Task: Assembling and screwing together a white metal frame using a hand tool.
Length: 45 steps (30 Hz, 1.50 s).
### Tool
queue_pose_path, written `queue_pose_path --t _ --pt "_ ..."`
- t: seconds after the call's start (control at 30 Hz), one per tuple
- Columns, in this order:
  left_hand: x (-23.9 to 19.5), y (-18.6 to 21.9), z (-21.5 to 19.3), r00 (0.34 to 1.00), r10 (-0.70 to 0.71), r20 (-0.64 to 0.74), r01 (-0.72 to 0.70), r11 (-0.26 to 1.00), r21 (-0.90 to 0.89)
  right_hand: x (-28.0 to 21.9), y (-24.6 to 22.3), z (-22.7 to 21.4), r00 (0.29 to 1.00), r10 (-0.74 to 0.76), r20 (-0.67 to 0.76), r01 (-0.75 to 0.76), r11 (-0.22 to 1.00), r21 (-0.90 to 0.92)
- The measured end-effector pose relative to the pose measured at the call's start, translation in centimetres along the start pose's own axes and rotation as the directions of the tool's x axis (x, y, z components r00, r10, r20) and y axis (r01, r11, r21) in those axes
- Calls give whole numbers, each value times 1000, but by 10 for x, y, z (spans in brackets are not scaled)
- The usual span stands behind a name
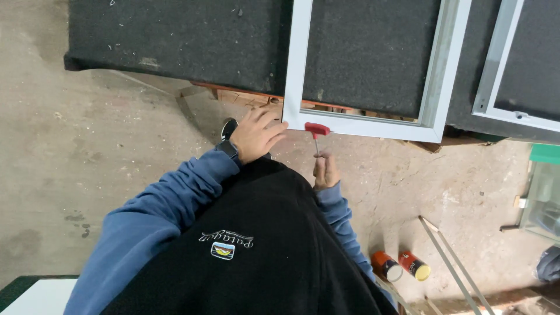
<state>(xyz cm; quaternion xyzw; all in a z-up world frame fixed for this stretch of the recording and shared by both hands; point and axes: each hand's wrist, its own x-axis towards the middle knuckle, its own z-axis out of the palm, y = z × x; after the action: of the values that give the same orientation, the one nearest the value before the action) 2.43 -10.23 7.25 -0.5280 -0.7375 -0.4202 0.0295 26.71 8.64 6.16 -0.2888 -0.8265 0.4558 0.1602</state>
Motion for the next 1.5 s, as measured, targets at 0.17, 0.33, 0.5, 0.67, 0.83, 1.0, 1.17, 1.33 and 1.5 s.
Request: queue_pose_path --t 0.17,0.33,0.5,0.67,0.83,1.0,1.17,1.33,1.5 --pt "16 -4 30 764 -591 261 601 502 -622 6 -12 14 996 -91 -20 87 984 -157" --pt "10 -21 58 833 -446 327 531 478 -700 12 -41 9 859 -493 -136 356 767 -534" --pt "5 -41 71 761 -400 511 614 188 -767 15 -59 6 854 -519 -34 376 661 -650" --pt "17 -33 49 587 -459 666 756 19 -654 7 -10 5 702 -671 -239 474 690 -547" --pt "30 -20 22 640 -439 631 734 108 -670 11 -90 13 721 -652 -233 437 689 -578" --pt "27 -30 34 633 -447 632 736 93 -671 12 -48 14 866 -490 -98 337 718 -609" --pt "12 -36 60 671 -433 602 709 138 -691 -6 -1 1 870 -400 -289 293 890 -351" --pt "-4 -72 137 972 -147 -181 30 848 -529 6 -46 10 916 -360 -176 211 807 -552" --pt "48 -17 52 803 -562 198 556 588 -587 6 -54 12 961 -133 -241 42 937 -348"
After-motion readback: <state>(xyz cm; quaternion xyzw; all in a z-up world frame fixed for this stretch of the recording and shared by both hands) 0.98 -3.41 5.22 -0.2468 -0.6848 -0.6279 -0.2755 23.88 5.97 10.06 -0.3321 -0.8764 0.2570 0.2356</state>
